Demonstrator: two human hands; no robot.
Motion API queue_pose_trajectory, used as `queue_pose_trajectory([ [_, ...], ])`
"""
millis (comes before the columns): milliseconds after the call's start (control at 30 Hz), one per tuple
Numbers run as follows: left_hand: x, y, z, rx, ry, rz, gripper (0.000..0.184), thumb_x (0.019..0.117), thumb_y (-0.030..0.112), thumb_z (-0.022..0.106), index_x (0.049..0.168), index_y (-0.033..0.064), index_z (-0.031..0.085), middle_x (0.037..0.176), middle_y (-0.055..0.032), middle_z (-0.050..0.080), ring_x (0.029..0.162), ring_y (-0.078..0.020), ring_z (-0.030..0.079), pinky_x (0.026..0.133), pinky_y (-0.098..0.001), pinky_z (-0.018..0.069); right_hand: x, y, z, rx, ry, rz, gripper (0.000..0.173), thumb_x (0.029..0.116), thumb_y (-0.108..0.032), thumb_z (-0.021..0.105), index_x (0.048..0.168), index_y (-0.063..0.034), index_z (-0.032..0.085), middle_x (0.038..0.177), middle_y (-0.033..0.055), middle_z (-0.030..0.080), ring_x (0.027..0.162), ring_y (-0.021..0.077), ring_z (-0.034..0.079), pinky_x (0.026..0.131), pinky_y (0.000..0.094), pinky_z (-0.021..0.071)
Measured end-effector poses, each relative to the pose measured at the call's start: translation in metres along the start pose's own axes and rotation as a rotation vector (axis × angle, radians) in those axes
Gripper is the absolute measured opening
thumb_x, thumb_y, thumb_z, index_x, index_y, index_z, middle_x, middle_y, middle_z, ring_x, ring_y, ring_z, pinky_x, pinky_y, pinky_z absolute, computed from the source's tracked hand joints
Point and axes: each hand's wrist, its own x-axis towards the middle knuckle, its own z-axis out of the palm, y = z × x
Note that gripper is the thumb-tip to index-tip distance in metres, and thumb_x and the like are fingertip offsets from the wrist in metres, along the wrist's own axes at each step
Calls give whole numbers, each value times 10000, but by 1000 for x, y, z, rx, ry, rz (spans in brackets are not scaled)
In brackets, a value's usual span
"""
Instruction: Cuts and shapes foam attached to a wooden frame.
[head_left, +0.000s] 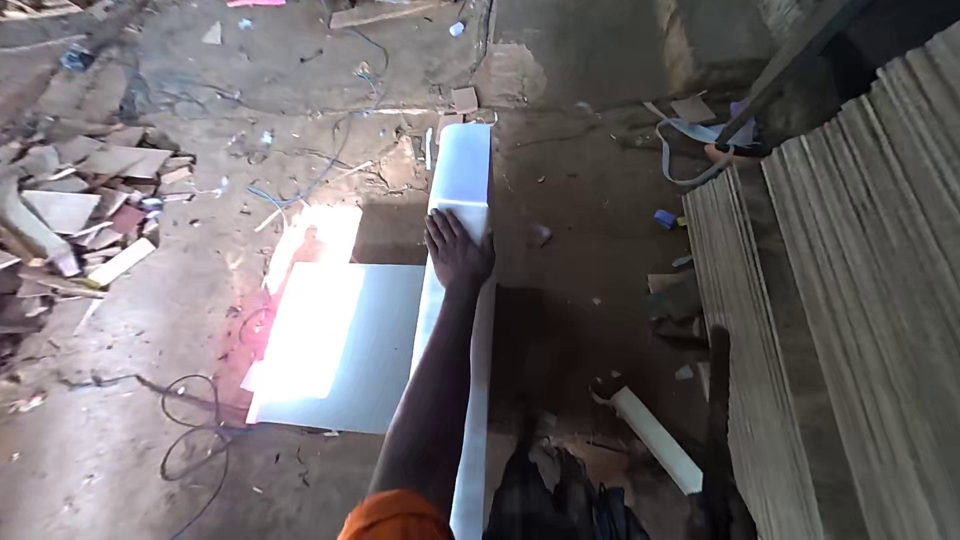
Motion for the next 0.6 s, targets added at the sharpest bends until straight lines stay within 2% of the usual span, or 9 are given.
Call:
queue_pose_trajectory([
  [100,3,4,-2,41,-21,124,935,1013,613,361,1614,-52,97,1684,-293,22,1576,-423,23,1265,-569,33,-7,-17,-7,-39,2,-67,531,1065,-195,475,1432,182,402,1141,250,657,929,190,672,839,333,577],
  [167,-11,1,-2,105,-75,316,755,1073,411,351,1622,-34,84,1701,-245,4,1588,-368,6,1272,-557,26,-17,-12,-11,-69,24,-138,537,1039,-205,476,1454,132,427,1127,231,659,910,165,669,825,318,579],
  [233,-41,-9,-3,160,-118,415,716,1065,288,390,1633,-1,62,1713,-207,-15,1594,-327,-6,1273,-546,31,-23,1,-14,-80,36,-217,555,1058,-276,443,1498,61,422,1138,198,655,902,134,648,806,285,568],
  [300,-89,-28,-3,190,-104,512,667,1045,223,412,1626,1,170,1718,-185,16,1595,-317,6,1274,-558,57,-28,11,-17,-65,47,-254,561,1054,-288,429,1489,65,426,1067,177,655,832,134,626,746,286,563],
  [367,-155,-52,-5,241,-124,585,632,1044,243,426,1587,-42,273,1715,-185,77,1594,-322,41,1282,-540,80,-37,19,-25,-57,36,-239,556,1047,-287,416,1473,69,445,1049,178,658,813,163,628,739,325,568],
  [433,-225,-78,-10,282,-183,585,709,1046,316,457,1600,-54,214,1710,-192,103,1592,-323,65,1293,-513,81,-45,30,-31,-37,10,-218,567,1047,-305,408,1503,32,434,1083,176,662,832,192,644,753,371,580],
  [500,-285,-98,-13,283,-241,511,849,1004,374,564,1623,-23,140,1711,-190,104,1587,-320,111,1294,-490,114,-50,41,-35,-23,-29,-209,583,1057,-362,407,1521,-10,419,1121,166,663,858,206,659,775,405,589],
  [567,-335,-106,-19,294,-357,427,906,996,400,591,1621,-38,103,1708,-214,74,1587,-338,98,1293,-482,121,-48,49,-38,6,-49,-236,575,1061,-351,420,1534,-25,407,1098,150,660,816,200,649,737,400,590],
  [600,-357,-107,-22,257,-416,366,935,975,391,633,1623,-32,107,1708,-205,91,1585,-329,119,1288,-457,156,-46,51,-39,23,-53,-255,570,1056,-330,416,1538,-26,404,1084,144,658,798,196,643,723,395,588],
])
